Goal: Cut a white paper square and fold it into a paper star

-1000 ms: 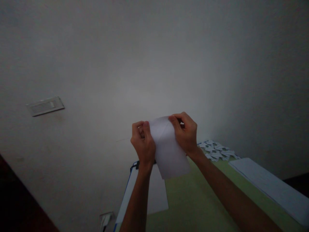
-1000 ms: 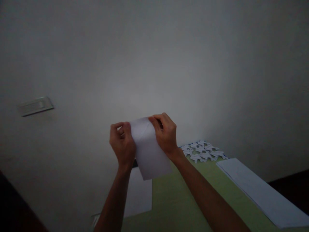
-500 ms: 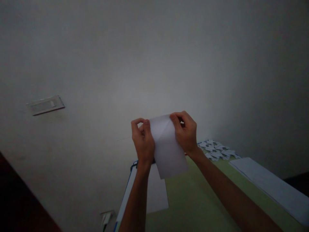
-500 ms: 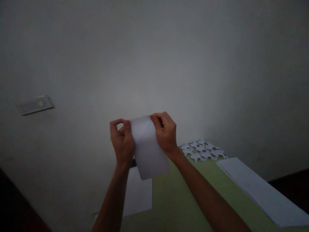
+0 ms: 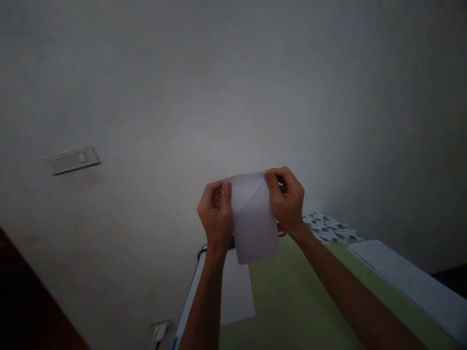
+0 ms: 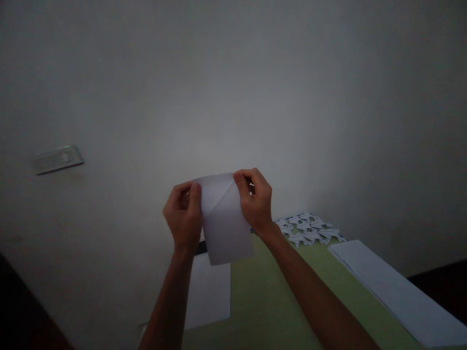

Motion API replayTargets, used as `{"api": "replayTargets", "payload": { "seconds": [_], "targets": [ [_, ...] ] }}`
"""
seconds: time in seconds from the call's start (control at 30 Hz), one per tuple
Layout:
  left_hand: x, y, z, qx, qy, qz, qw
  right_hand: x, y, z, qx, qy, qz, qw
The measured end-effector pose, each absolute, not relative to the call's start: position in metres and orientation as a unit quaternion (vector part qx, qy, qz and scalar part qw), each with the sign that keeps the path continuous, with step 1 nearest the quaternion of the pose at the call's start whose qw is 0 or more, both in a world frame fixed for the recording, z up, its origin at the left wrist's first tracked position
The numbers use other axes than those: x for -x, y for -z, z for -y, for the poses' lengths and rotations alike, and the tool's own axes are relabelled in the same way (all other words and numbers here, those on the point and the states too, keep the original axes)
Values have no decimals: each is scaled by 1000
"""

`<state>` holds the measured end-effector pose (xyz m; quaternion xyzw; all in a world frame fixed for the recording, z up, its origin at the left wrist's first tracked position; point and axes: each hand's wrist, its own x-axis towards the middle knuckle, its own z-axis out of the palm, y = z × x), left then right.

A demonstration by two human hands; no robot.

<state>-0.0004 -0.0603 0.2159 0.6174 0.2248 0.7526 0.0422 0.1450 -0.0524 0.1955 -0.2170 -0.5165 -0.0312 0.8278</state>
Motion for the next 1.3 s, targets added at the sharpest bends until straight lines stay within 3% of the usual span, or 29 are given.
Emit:
{"api": "replayTargets", "payload": {
  "seconds": [0.37, 0.57, 0.63, 0.8, 0.93, 1.07, 1.17, 1.3],
  "targets": [
    [5, -214, 59, -632, -725, -273, 13, -148, -201, 52, 183, -195, 585, 766],
    [11, -214, 57, -613, -722, -321, -27, -162, -203, 55, 183, -340, 695, 606],
    [10, -214, 55, -603, -727, -329, -3, -164, -202, 52, 194, -344, 692, 604],
    [5, -210, 49, -642, -698, -311, 57, -160, -200, 44, 200, -324, 626, 681],
    [6, -209, 46, -645, -694, -310, 79, -160, -202, 44, 218, -300, 630, 682],
    [11, -211, 40, -609, -703, -322, 178, -165, -204, 46, 191, -243, 660, 684],
    [17, -212, 31, -594, -683, -339, 256, -171, -204, 51, 188, -133, 698, 678],
    [22, -211, 22, -612, -615, -352, 352, -177, -207, 63, 229, 120, 740, 621]
  ]
}}
